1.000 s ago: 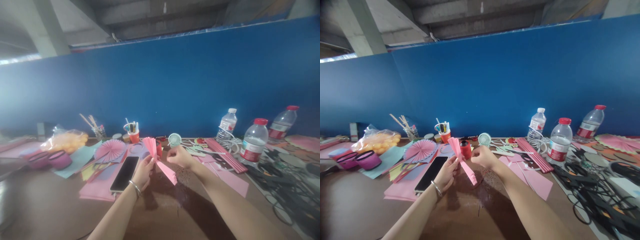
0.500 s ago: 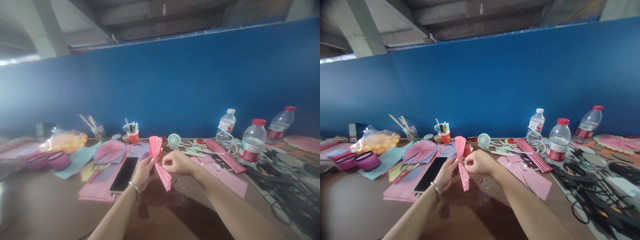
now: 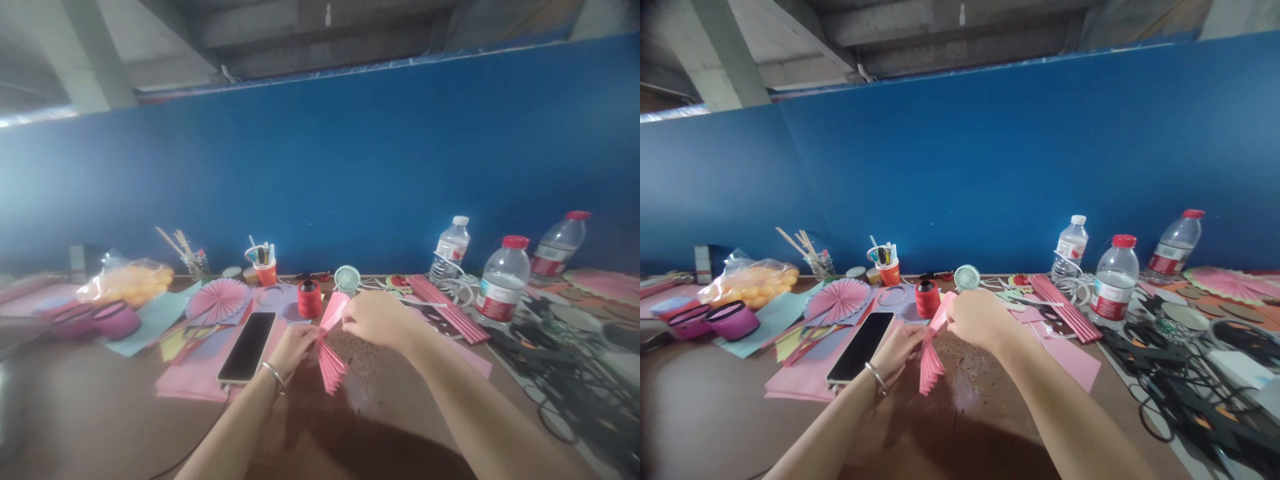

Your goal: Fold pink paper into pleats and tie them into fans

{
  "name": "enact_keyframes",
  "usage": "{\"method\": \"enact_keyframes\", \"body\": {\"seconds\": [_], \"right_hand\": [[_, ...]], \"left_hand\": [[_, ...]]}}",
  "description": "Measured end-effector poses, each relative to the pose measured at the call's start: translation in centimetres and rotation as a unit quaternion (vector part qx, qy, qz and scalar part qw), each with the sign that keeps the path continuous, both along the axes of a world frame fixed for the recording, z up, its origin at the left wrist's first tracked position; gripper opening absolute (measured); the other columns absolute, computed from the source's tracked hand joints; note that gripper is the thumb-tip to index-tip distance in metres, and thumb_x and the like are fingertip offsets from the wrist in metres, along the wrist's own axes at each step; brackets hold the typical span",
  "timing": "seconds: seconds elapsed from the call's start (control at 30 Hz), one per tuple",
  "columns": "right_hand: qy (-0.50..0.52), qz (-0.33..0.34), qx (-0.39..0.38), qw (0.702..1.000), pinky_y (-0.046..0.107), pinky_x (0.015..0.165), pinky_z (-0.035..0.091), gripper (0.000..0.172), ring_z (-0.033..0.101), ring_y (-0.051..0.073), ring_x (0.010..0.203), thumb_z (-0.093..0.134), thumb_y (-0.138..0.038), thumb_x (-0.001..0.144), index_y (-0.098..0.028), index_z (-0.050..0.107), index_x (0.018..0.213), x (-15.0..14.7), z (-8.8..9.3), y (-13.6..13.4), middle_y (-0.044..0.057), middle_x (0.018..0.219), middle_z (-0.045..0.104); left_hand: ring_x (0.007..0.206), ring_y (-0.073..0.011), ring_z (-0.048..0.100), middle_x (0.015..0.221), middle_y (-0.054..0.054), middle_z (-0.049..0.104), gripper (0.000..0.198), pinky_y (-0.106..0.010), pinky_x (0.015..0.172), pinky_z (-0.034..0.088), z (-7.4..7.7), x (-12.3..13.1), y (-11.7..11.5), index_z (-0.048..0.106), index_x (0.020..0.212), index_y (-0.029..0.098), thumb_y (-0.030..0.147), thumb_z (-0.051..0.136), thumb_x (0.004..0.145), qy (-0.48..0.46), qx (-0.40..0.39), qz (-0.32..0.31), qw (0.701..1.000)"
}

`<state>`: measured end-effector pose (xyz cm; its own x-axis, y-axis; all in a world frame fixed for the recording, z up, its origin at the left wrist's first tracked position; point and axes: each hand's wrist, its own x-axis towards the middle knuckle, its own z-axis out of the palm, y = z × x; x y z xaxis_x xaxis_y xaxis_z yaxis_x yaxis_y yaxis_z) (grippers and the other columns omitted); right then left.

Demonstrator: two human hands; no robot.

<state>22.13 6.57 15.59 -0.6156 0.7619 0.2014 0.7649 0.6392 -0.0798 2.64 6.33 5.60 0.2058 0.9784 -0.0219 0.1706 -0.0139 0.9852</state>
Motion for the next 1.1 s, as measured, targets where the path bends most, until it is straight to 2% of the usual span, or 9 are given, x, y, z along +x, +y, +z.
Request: {"method": "enact_keyframes", "body": {"seconds": [0.1, 0.17, 0.3, 0.4, 0.53, 0.67, 0.83, 0.97, 1.1], "right_hand": [[-0.049, -0.038, -0.002, 0.998, 0.025, 0.046, 0.018, 0.018, 0.042, 0.011, 0.049, 0.049, -0.017, 0.069, -0.017, 0.061, 0.056, 0.0, 0.6, -0.8, 0.002, 0.054, 0.055], [-0.046, -0.026, 0.012, 0.999, 0.025, 0.047, 0.018, 0.018, 0.044, 0.011, 0.05, 0.049, -0.019, 0.071, -0.018, 0.062, 0.058, -0.1, 0.8, -0.9, 0.002, 0.055, 0.057], [0.033, 0.045, 0.05, 0.997, 0.024, 0.048, 0.019, 0.018, 0.045, 0.01, 0.054, 0.049, -0.025, 0.076, -0.02, 0.063, 0.065, -0.4, 0.2, -0.3, 0.0, 0.062, 0.06], [0.104, 0.071, 0.053, 0.991, 0.023, 0.052, 0.022, 0.019, 0.047, 0.01, 0.058, 0.048, -0.026, 0.079, -0.02, 0.064, 0.069, -0.6, -0.7, 0.8, -0.001, 0.065, 0.062], [0.172, 0.045, 0.016, 0.984, 0.023, 0.052, 0.023, 0.019, 0.047, 0.009, 0.056, 0.051, -0.032, 0.079, -0.021, 0.066, 0.073, -0.5, -1.9, 2.3, -0.002, 0.059, 0.06], [0.214, 0.017, -0.031, 0.976, 0.022, 0.05, 0.023, 0.019, 0.045, 0.008, 0.051, 0.054, -0.036, 0.076, -0.022, 0.067, 0.074, -0.1, -2.6, 3.3, -0.003, 0.056, 0.058], [0.25, 0.019, -0.098, 0.963, 0.022, 0.048, 0.026, 0.021, 0.045, 0.008, 0.048, 0.057, -0.04, 0.072, -0.022, 0.069, 0.073, -0.4, -3.7, 3.9, -0.003, 0.055, 0.058], [0.282, 0.027, -0.138, 0.949, 0.021, 0.053, 0.031, 0.018, 0.053, 0.011, 0.058, 0.057, -0.034, 0.071, -0.021, 0.069, 0.071, -1.9, -5.6, 4.0, -0.001, 0.067, 0.065], [0.286, 0.01, -0.148, 0.947, 0.021, 0.053, 0.033, 0.019, 0.054, 0.012, 0.058, 0.056, -0.034, 0.071, -0.02, 0.069, 0.071, -2.8, -7.4, 4.6, 0.0, 0.068, 0.066]], "left_hand": [[0.04, -0.0049, 0.025, 0.045, 0.007, 0.035, 0.036, -0.021, 0.042, 0.014, 0.1, -0.1, -0.1, 0.055, 0.056, 0.013, 0.047, 0.055, 0.069, 0.025, 0.0, -0.009, 1.0], [0.04, -0.0054, 0.027, 0.042, 0.007, 0.034, 0.037, -0.022, 0.042, 0.015, 0.2, -0.1, -0.3, 0.051, 0.05, 0.014, 0.046, 0.056, 0.069, 0.037, -0.003, -0.024, 0.999], [0.038, -0.006, 0.03, 0.039, 0.005, 0.039, 0.039, -0.023, 0.041, 0.016, 0.4, 0.3, -0.9, 0.051, 0.049, 0.014, 0.048, 0.058, 0.068, 0.036, -0.032, -0.075, 0.996], [0.036, -0.0048, 0.025, 0.04, 0.006, 0.036, 0.042, -0.022, 0.04, 0.015, 0.5, 0.9, -1.4, 0.052, 0.056, 0.014, 0.053, 0.053, 0.07, 0.005, -0.063, -0.094, 0.994], [0.034, -0.0032, 0.018, 0.038, 0.008, 0.03, 0.048, -0.022, 0.038, 0.011, 0.9, 1.1, -1.8, 0.05, 0.053, 0.013, 0.059, 0.049, 0.069, -0.035, -0.091, -0.112, 0.989], [0.037, -0.0049, 0.03, 0.04, 0.003, 0.04, 0.05, -0.021, 0.04, 0.02, 1.5, 0.9, -1.9, 0.052, 0.051, 0.012, 0.059, 0.052, 0.068, -0.06, -0.093, -0.151, 0.982], [0.041, -0.0081, 0.04, 0.046, -0.001, 0.05, 0.038, -0.022, 0.043, 0.028, 1.8, 0.8, -2.2, 0.06, 0.059, 0.01, 0.046, 0.055, 0.071, -0.068, -0.102, -0.178, 0.976], [0.062, -0.0123, 0.052, 0.068, -0.004, 0.062, 0.018, -0.023, 0.059, 0.039, 2.1, 0.7, -2.4, 0.067, 0.069, 0.012, 0.026, 0.056, 0.07, -0.076, -0.073, -0.158, 0.982], [0.074, -0.017, 0.055, 0.074, -0.006, 0.064, 0.023, -0.026, 0.071, 0.04, 2.5, 0.8, -2.4, 0.068, 0.081, 0.012, 0.024, 0.051, 0.073, -0.076, -0.059, -0.157, 0.983]]}}
